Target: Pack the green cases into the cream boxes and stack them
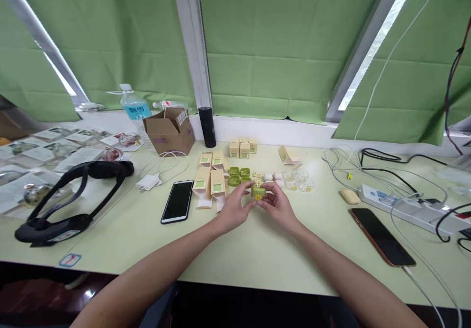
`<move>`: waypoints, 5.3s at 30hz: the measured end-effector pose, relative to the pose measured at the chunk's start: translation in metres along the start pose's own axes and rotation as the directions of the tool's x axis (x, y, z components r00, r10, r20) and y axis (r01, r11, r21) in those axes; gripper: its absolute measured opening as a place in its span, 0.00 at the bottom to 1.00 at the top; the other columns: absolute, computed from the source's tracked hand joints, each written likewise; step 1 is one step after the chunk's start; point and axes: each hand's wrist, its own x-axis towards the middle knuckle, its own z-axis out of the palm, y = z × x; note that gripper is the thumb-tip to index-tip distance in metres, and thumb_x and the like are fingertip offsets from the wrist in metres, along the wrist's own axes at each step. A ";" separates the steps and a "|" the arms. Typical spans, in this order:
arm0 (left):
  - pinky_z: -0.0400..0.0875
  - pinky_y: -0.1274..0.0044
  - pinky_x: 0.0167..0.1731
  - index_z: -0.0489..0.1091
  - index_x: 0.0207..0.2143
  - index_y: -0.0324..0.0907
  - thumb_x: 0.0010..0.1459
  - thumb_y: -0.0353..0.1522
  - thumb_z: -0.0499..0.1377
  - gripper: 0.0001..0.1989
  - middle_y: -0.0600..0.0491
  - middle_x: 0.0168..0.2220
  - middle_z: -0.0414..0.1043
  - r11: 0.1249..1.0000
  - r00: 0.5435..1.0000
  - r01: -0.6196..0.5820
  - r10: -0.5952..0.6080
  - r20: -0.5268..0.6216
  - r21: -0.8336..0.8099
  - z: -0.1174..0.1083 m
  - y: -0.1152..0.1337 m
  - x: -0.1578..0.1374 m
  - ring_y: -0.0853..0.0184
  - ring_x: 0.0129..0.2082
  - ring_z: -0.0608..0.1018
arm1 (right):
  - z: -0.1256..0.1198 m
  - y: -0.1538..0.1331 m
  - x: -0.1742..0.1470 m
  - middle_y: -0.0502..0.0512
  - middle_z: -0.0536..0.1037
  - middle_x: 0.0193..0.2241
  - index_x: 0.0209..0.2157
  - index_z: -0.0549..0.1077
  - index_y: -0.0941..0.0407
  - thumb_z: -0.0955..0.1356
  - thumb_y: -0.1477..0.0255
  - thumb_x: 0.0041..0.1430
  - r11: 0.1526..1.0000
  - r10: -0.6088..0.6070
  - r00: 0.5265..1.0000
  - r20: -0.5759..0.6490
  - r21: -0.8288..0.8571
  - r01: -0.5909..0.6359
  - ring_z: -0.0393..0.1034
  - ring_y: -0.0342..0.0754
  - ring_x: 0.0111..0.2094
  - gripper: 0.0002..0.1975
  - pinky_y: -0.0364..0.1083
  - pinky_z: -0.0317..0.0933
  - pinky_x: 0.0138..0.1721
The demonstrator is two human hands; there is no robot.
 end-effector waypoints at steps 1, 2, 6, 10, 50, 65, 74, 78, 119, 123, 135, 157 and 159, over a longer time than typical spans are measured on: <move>0.72 0.60 0.60 0.62 0.62 0.48 0.62 0.30 0.61 0.26 0.46 0.63 0.69 1.000 1.000 -0.014 0.014 -0.013 0.010 0.000 -0.001 -0.001 0.56 0.61 0.73 | -0.002 0.001 0.000 0.53 0.76 0.48 0.47 0.69 0.48 0.76 0.64 0.54 0.998 -0.004 1.000 -0.009 -0.064 0.003 0.74 0.50 0.42 0.21 0.53 0.70 0.47; 0.72 0.60 0.61 0.61 0.62 0.48 0.62 0.29 0.61 0.27 0.46 0.63 0.68 0.999 0.999 -0.029 0.030 -0.028 0.017 0.000 -0.002 -0.001 0.56 0.62 0.73 | -0.003 0.002 0.001 0.53 0.77 0.47 0.46 0.70 0.49 0.76 0.65 0.53 0.989 -0.013 1.000 -0.018 -0.146 0.010 0.74 0.51 0.43 0.20 0.54 0.69 0.48; 0.73 0.61 0.59 0.62 0.60 0.48 0.62 0.26 0.58 0.24 0.47 0.61 0.69 0.996 0.992 -0.078 0.082 -0.098 0.043 -0.001 -0.004 0.000 0.58 0.61 0.73 | -0.009 0.004 0.001 0.53 0.79 0.44 0.42 0.72 0.50 0.74 0.70 0.52 0.866 -0.072 0.997 -0.018 -0.498 0.054 0.72 0.53 0.44 0.15 0.54 0.67 0.46; 0.77 0.63 0.54 0.64 0.57 0.47 0.62 0.24 0.57 0.21 0.47 0.55 0.73 0.991 0.988 -0.085 0.096 -0.117 0.099 0.000 -0.004 0.002 0.60 0.55 0.76 | -0.010 0.005 0.002 0.53 0.78 0.41 0.43 0.71 0.51 0.72 0.75 0.53 0.782 -0.088 0.996 0.005 -0.619 0.072 0.72 0.52 0.41 0.14 0.50 0.66 0.41; 0.75 0.60 0.55 0.68 0.51 0.46 0.63 0.23 0.54 0.16 0.47 0.51 0.76 0.956 0.975 -0.167 0.196 -0.102 0.241 -0.001 -0.010 -0.002 0.58 0.55 0.77 | -0.118 -0.010 0.161 0.65 0.71 0.57 0.62 0.71 0.44 0.64 0.54 0.67 0.094 0.207 0.889 -0.408 -0.896 -0.433 0.67 0.62 0.56 0.24 0.57 0.56 0.56; 0.73 0.61 0.57 0.68 0.50 0.45 0.63 0.24 0.54 0.15 0.47 0.51 0.76 0.957 0.971 -0.176 0.208 -0.121 0.232 -0.001 -0.002 -0.001 0.59 0.54 0.77 | -0.114 -0.039 0.155 0.63 0.63 0.66 0.65 0.66 0.53 0.58 0.72 0.71 0.168 -0.118 0.963 -0.244 -0.960 -0.222 0.59 0.57 0.65 0.24 0.52 0.51 0.64; 0.74 0.60 0.56 0.69 0.50 0.46 0.63 0.24 0.54 0.15 0.48 0.51 0.76 0.956 0.970 -0.171 0.205 -0.126 0.238 -0.003 -0.001 -0.002 0.58 0.54 0.77 | -0.105 -0.029 0.153 0.66 0.75 0.53 0.59 0.70 0.52 0.64 0.68 0.68 0.147 0.049 0.962 -0.267 -0.951 -0.271 0.70 0.61 0.54 0.19 0.56 0.59 0.54; 0.74 0.61 0.56 0.69 0.49 0.45 0.64 0.24 0.54 0.14 0.48 0.51 0.76 0.953 0.967 -0.189 0.222 -0.123 0.235 -0.002 -0.002 -0.002 0.58 0.54 0.77 | -0.084 -0.020 0.154 0.65 0.74 0.54 0.60 0.70 0.47 0.64 0.65 0.68 0.138 0.118 0.972 -0.205 -0.966 -0.221 0.67 0.61 0.57 0.20 0.57 0.56 0.57; 0.66 0.63 0.64 0.66 0.61 0.47 0.61 0.53 0.61 0.32 0.44 0.64 0.69 0.485 0.992 -0.023 -0.096 -0.079 -0.874 -0.009 0.010 0.013 0.52 0.66 0.69 | 0.030 -0.032 -0.028 0.61 0.80 0.52 0.47 0.80 0.59 0.66 0.80 0.63 -0.314 -0.666 0.451 0.594 -0.772 0.553 0.68 0.54 0.47 0.14 0.53 0.59 0.47; 0.69 0.62 0.61 0.66 0.59 0.48 0.60 0.49 0.65 0.30 0.45 0.61 0.72 0.472 0.988 0.054 -0.152 -0.021 -0.880 -0.011 0.013 0.010 0.52 0.62 0.74 | 0.033 -0.033 -0.027 0.64 0.81 0.49 0.45 0.80 0.60 0.66 0.79 0.64 -0.303 -0.635 0.455 0.624 -0.743 0.597 0.68 0.54 0.48 0.13 0.52 0.58 0.46; 0.73 0.60 0.56 0.65 0.58 0.46 0.59 0.43 0.68 0.28 0.45 0.58 0.74 0.445 0.981 0.114 -0.191 0.031 -0.888 -0.017 0.017 0.011 0.51 0.57 0.78 | 0.011 -0.046 -0.017 0.61 0.73 0.43 0.44 0.74 0.52 0.68 0.77 0.59 0.294 -0.791 0.573 0.213 -0.690 0.661 0.68 0.57 0.44 0.11 0.56 0.65 0.40; 0.65 0.60 0.64 0.67 0.56 0.44 0.54 0.42 0.71 0.31 0.43 0.60 0.71 0.601 0.993 0.074 -0.120 0.001 -0.796 -0.008 0.015 0.008 0.51 0.64 0.71 | 0.008 -0.023 -0.015 0.62 0.62 0.64 0.66 0.53 0.43 0.66 0.60 0.69 0.914 -0.330 0.936 0.126 -0.205 0.350 0.68 0.56 0.56 0.28 0.60 0.67 0.57; 0.63 0.60 0.65 0.67 0.58 0.44 0.56 0.43 0.70 0.31 0.42 0.61 0.70 0.627 0.995 0.062 -0.100 -0.001 -0.777 -0.007 0.013 0.008 0.51 0.65 0.69 | 0.007 -0.023 -0.015 0.62 0.57 0.67 0.65 0.54 0.43 0.65 0.62 0.70 0.886 -0.394 0.910 0.132 -0.207 0.414 0.66 0.56 0.60 0.26 0.61 0.66 0.59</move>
